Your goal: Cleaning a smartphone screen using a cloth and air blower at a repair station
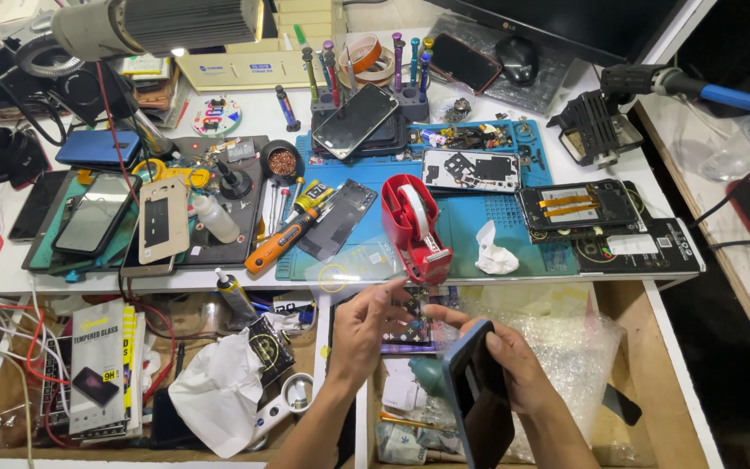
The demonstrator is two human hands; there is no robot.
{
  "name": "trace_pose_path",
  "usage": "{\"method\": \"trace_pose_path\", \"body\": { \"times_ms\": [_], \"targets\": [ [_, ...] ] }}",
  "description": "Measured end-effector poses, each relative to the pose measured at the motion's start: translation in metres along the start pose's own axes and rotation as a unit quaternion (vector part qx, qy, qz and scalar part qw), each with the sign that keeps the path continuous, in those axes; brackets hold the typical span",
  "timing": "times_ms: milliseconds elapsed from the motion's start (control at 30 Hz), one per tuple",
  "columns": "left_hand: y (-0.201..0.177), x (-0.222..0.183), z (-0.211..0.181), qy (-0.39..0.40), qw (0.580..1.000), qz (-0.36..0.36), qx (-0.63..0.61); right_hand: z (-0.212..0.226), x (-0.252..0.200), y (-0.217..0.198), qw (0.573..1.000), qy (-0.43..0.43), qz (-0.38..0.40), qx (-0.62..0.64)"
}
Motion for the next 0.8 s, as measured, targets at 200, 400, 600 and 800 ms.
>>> {"method": "trace_pose_path", "body": {
  "times_ms": [200, 400, 600, 800],
  "targets": [
    [0.017, 0.006, -0.025, -0.222, 0.972, 0.067, 0.030, -0.009, 0.001, -0.006, 0.999, 0.002, 0.002, -0.052],
    [0.007, 0.015, -0.032, 0.008, 0.997, 0.004, -0.077, 0.020, 0.004, 0.016, 0.992, -0.011, -0.019, -0.123],
    [0.015, -0.013, -0.062, 0.024, 0.996, 0.053, -0.061, 0.018, 0.008, 0.003, 0.967, 0.032, -0.081, -0.238],
    [0.022, -0.028, -0.039, -0.032, 0.998, 0.045, 0.015, 0.017, 0.008, 0.002, 0.956, 0.004, -0.086, -0.279]
  ]
}}
Point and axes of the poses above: each hand's wrist, its own x-axis towards the middle knuckle, its own y-axis out of the palm, z = x × y, the point moved 7 cm from there along x, towards the middle knuckle, and after that the axes turned 13 degrees about -x, right-handed, at the moved point
